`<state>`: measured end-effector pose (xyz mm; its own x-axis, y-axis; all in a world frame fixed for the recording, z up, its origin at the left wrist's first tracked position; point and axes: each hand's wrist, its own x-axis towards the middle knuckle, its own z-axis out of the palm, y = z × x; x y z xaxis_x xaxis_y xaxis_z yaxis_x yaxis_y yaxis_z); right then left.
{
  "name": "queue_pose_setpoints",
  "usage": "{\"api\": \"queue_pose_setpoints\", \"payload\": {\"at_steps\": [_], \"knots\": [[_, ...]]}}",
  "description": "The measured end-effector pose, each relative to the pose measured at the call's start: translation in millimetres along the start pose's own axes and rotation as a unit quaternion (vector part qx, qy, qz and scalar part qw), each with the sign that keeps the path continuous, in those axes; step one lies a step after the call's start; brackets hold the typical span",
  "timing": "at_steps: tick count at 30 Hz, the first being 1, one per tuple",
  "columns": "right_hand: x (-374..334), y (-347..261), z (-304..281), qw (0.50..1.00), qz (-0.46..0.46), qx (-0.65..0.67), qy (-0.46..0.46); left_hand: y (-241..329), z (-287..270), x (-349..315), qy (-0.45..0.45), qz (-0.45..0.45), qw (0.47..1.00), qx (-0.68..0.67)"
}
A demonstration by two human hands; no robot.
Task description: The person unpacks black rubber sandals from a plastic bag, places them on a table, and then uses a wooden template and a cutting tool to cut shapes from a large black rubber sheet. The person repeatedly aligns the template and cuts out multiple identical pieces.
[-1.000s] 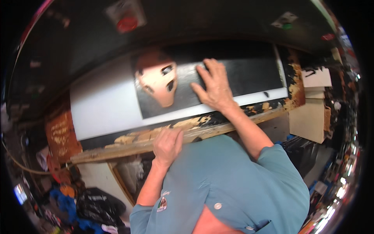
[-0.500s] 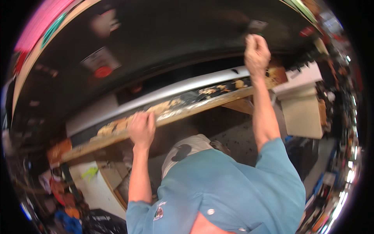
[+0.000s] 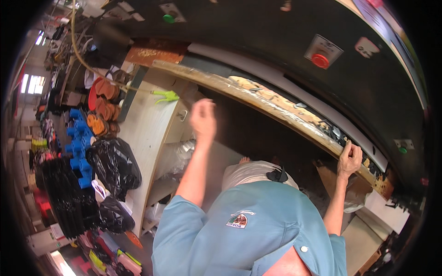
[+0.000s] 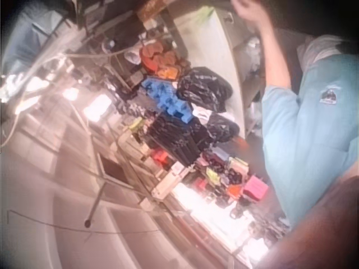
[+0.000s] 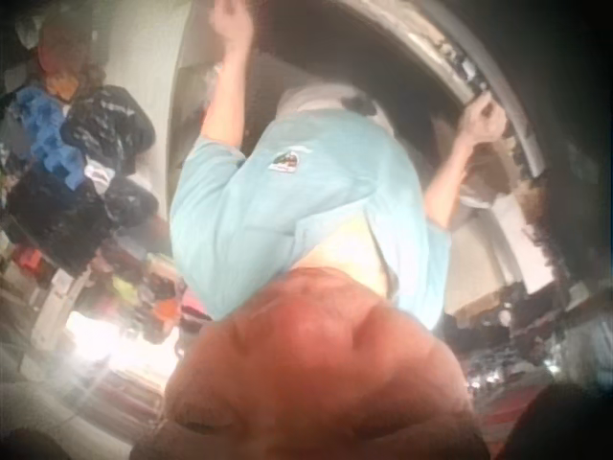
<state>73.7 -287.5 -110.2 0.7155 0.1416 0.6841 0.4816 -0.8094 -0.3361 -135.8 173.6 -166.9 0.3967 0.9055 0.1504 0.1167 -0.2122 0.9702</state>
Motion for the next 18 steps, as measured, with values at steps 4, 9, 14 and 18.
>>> {"api": "queue_pose_setpoints", "payload": {"at_steps": [4, 9, 14, 18], "knots": [[-6.4, 11.0, 3.7, 0.999, 0.04, -0.013, -0.016, -75.0, -114.2, 102.1, 0.205, -0.131, 0.92, 0.307], [-11.0, 17.2, 4.4, 0.995, 0.094, -0.016, -0.038, -96.9, -163.2, 201.6, 0.134, -0.179, 0.974, 0.019], [-12.4, 20.1, 3.2, 0.989, 0.13, -0.042, -0.058, -74.8, -166.6, 291.7, 0.191, -0.04, 0.973, 0.125], [-12.6, 23.0, 4.8, 0.989, 0.133, -0.05, -0.05, -48.5, -152.2, 326.5, 0.029, -0.053, 0.998, -0.031]]}}
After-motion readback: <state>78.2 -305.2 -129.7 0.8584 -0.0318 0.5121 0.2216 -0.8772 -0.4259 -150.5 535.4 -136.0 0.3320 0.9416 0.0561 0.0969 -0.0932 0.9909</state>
